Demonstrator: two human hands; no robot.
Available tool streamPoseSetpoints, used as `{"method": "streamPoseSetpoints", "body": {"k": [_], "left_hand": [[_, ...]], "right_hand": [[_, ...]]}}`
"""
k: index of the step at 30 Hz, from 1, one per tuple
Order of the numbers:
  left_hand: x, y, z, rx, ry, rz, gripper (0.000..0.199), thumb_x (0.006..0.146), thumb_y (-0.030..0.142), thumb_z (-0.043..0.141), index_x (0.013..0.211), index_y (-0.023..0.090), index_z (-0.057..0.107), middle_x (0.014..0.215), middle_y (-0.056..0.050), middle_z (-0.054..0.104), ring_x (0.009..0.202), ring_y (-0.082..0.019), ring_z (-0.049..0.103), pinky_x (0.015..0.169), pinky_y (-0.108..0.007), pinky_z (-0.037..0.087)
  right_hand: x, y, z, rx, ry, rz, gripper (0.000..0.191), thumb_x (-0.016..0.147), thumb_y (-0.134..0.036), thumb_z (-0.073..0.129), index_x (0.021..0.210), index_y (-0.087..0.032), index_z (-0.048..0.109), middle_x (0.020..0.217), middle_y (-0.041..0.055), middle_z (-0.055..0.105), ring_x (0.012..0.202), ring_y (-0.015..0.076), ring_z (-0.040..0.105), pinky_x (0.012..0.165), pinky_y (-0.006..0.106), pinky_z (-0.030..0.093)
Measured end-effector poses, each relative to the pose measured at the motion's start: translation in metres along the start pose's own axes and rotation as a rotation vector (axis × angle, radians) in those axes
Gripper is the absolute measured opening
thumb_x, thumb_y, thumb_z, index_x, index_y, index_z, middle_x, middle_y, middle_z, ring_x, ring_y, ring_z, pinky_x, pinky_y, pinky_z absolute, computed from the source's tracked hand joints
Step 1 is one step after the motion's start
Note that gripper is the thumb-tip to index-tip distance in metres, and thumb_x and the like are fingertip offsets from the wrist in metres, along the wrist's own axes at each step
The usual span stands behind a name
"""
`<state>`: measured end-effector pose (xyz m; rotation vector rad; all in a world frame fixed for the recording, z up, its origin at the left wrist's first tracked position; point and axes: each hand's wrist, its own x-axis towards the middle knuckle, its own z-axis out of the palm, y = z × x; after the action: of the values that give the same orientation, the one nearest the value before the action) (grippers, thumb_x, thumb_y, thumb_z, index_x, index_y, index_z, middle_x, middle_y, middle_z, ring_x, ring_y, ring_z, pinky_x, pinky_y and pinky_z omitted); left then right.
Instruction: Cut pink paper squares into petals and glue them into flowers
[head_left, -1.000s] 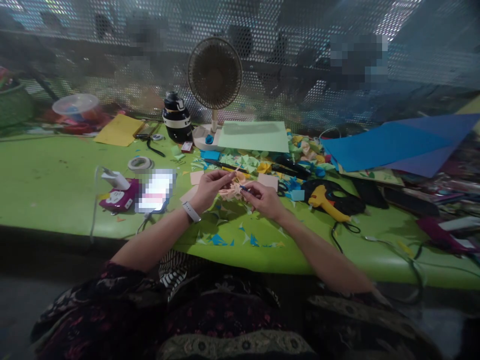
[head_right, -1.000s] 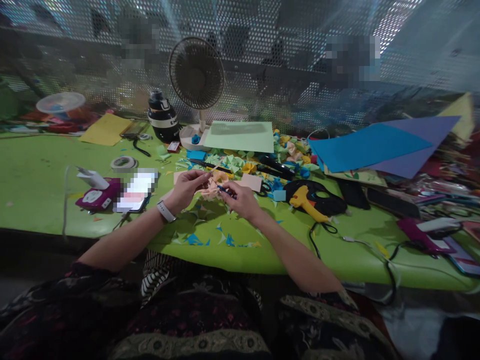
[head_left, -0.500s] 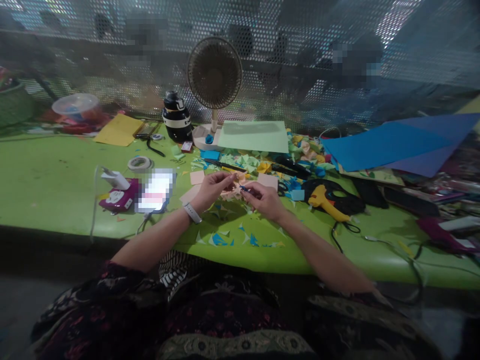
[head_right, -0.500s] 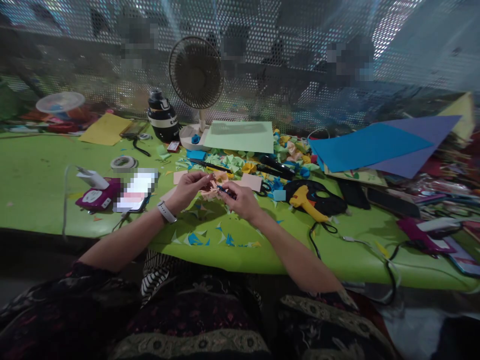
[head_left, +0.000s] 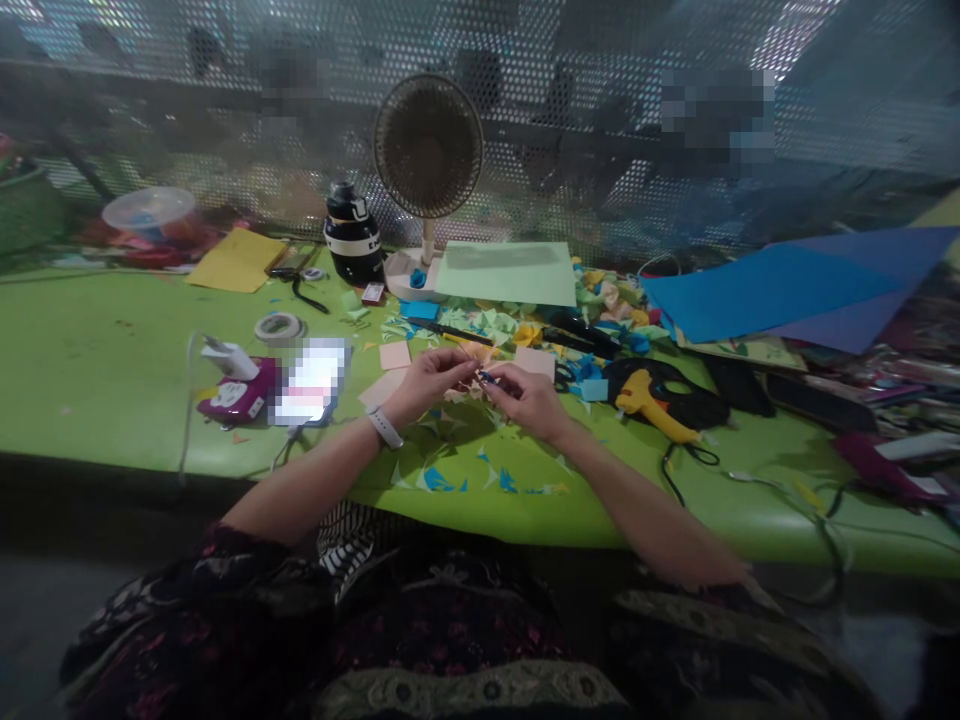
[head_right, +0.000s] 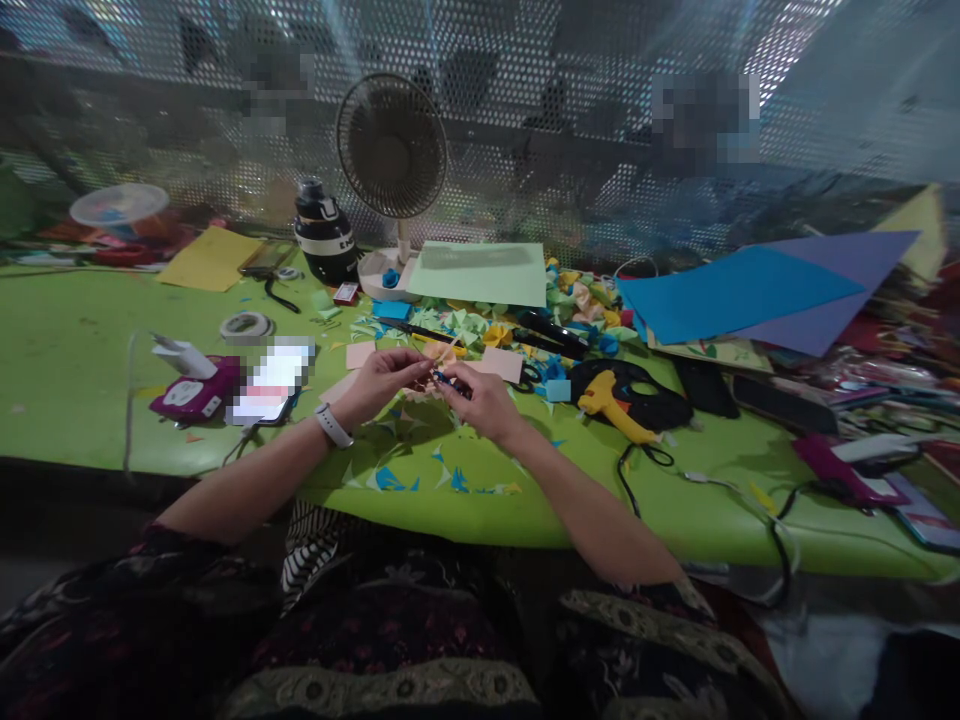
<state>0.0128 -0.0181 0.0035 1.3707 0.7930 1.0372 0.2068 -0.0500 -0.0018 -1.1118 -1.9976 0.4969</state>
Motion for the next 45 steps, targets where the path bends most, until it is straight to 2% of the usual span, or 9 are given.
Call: {"method": "streamPoseSetpoints", "body": {"k": [10, 16, 23, 31, 40, 45], "left_hand": [[-0.0011, 0.0013, 0.0005, -0.013, -0.040, 0.021, 0.045, 0.071, 0.056, 0.077, 0.076, 0.013, 0.067, 0.070, -0.001, 0.063, 0.063, -0.009, 0.057, 0.062, -0.023, 0.048], [-0.0017, 0.0027, 0.0005, -0.017, -0.053, 0.025, 0.045, 0.064, 0.053, 0.084, 0.079, 0.013, 0.069, 0.074, -0.002, 0.065, 0.063, -0.009, 0.056, 0.061, -0.023, 0.046], [0.0007, -0.0004, -0.0001, -0.001, 0.021, 0.009, 0.043, 0.069, 0.054, 0.080, 0.077, 0.015, 0.065, 0.071, 0.000, 0.062, 0.063, -0.010, 0.056, 0.063, -0.025, 0.048], [0.0009, -0.0010, 0.0022, -0.011, 0.043, 0.010, 0.049, 0.065, 0.060, 0.080, 0.080, 0.014, 0.069, 0.070, -0.001, 0.064, 0.063, -0.010, 0.057, 0.063, -0.024, 0.050], [0.0020, -0.0008, 0.0008, -0.094, 0.204, 0.053, 0.049, 0.061, 0.055, 0.084, 0.083, 0.013, 0.073, 0.072, -0.003, 0.070, 0.063, -0.010, 0.061, 0.067, -0.026, 0.054], [0.0030, 0.0004, 0.0003, -0.102, 0.260, 0.081, 0.047, 0.064, 0.054, 0.083, 0.084, 0.013, 0.072, 0.072, -0.003, 0.070, 0.063, -0.011, 0.063, 0.068, -0.028, 0.056]], "right_hand": [[0.0005, -0.0001, -0.0014, -0.007, -0.006, 0.012, 0.022, 0.090, -0.036, 0.059, 0.098, -0.018, 0.070, 0.090, 0.0064, 0.073, 0.061, 0.0135, 0.057, 0.058, 0.026, 0.042], [0.0010, -0.0002, -0.0011, -0.002, -0.006, -0.005, 0.021, 0.090, -0.037, 0.058, 0.094, -0.019, 0.069, 0.086, 0.0048, 0.072, 0.058, 0.0125, 0.054, 0.057, 0.026, 0.041], [-0.0009, -0.0006, 0.0017, 0.011, -0.013, 0.030, 0.025, 0.091, -0.041, 0.059, 0.096, -0.018, 0.070, 0.086, 0.0055, 0.072, 0.056, 0.0123, 0.053, 0.055, 0.026, 0.041], [-0.0003, -0.0037, 0.0013, -0.005, -0.010, 0.042, 0.027, 0.090, -0.042, 0.058, 0.094, -0.019, 0.070, 0.082, 0.0051, 0.071, 0.055, 0.0125, 0.053, 0.054, 0.026, 0.041], [-0.0015, -0.0044, 0.0010, 0.011, -0.060, 0.064, 0.027, 0.090, -0.042, 0.059, 0.095, -0.018, 0.069, 0.065, -0.0001, 0.063, 0.051, 0.0116, 0.051, 0.053, 0.024, 0.038], [-0.0026, -0.0054, 0.0013, 0.046, -0.081, 0.083, 0.025, 0.089, -0.042, 0.060, 0.095, -0.019, 0.069, 0.063, -0.0010, 0.061, 0.051, 0.0114, 0.050, 0.052, 0.023, 0.037]]}}
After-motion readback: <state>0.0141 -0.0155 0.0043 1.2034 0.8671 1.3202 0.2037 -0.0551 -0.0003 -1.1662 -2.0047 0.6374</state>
